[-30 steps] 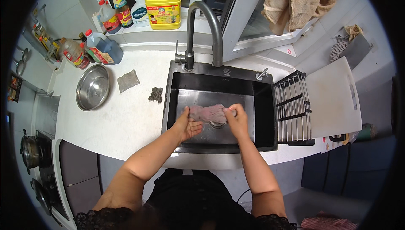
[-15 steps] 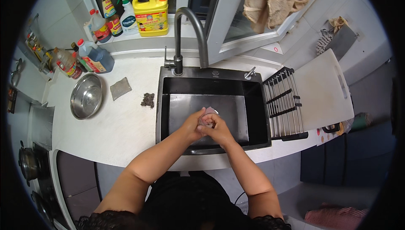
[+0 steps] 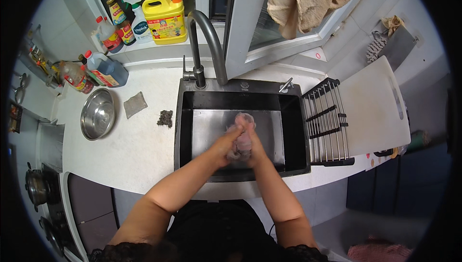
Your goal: The person washes a metal bowl and a small metal strainer in a kitchen sink using a sponge and running water. They rinse the items, scrub the sink basin, and then rinse and wring out the sponge and a cloth.
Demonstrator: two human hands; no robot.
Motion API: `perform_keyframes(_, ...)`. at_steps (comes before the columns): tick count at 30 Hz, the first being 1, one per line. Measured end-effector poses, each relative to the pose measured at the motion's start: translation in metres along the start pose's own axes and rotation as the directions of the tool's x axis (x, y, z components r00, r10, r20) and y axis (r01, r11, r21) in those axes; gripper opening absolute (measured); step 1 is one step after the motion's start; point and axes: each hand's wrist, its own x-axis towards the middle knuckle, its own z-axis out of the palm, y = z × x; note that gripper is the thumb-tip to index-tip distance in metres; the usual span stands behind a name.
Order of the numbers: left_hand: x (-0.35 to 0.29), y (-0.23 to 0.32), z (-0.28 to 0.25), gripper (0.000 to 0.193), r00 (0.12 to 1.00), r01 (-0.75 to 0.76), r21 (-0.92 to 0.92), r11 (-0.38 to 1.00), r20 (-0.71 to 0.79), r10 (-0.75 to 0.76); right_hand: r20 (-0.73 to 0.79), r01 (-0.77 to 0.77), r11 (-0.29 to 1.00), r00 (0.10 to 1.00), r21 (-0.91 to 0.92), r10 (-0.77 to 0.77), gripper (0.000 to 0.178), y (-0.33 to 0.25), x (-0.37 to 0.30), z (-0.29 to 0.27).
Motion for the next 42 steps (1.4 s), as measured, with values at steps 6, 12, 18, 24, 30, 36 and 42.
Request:
perform_keyframes(6,0.034,-0.017,-0.023,0.026,0.922,-0.196,0.464,0.864,-0.212,0.323,-0.121,-0.021,1.000,0.992,-0.001,0.021,0.035,0.023,0.028,-0.004)
perform_keyframes(12,0.030,-0.001,-0.044,0.027,0.783,-0.294,0.811,0.507,-0.100,0.613,-0.288,0.115,0.944,0.935,-0.309,-0.208,0.041,0.016,0.028,-0.001)
perform_keyframes(18,-0.017,0.018,-0.039,0.023,0.977,0.013,0.498,0.867,-0.192,0.095,-0.174,-0.084,0.915,0.985,-0.396,0.015,0.049,-0.013,0.017,0.004)
perform_keyframes(24,-0.035,0.042,-0.032,0.028,0.955,-0.279,0.305,0.911,-0.014,0.297,-0.201,-0.155,0.171,0.934,-0.973,-0.297,0.051,-0.018,0.024,-0.037)
perform_keyframes(30,-0.051,0.046,-0.007,0.036,0.923,-0.374,0.392,0.840,0.076,0.376,0.279,0.398,0.351,0.897,-0.848,-0.343,0.037,-0.021,0.015,0.018)
perform_keyframes(36,-0.042,0.042,-0.009,0.026,0.906,-0.394,0.429,0.813,0.030,0.422,0.189,0.157,0.613,0.982,-0.775,-0.012,0.028,-0.033,0.013,0.033)
perform_keyframes(42,-0.043,0.052,-0.010,0.017,0.875,-0.375,0.548,0.747,-0.057,0.482,0.082,0.100,0.736,0.995,-0.670,-0.061,0.021,-0.051,0.010,0.015)
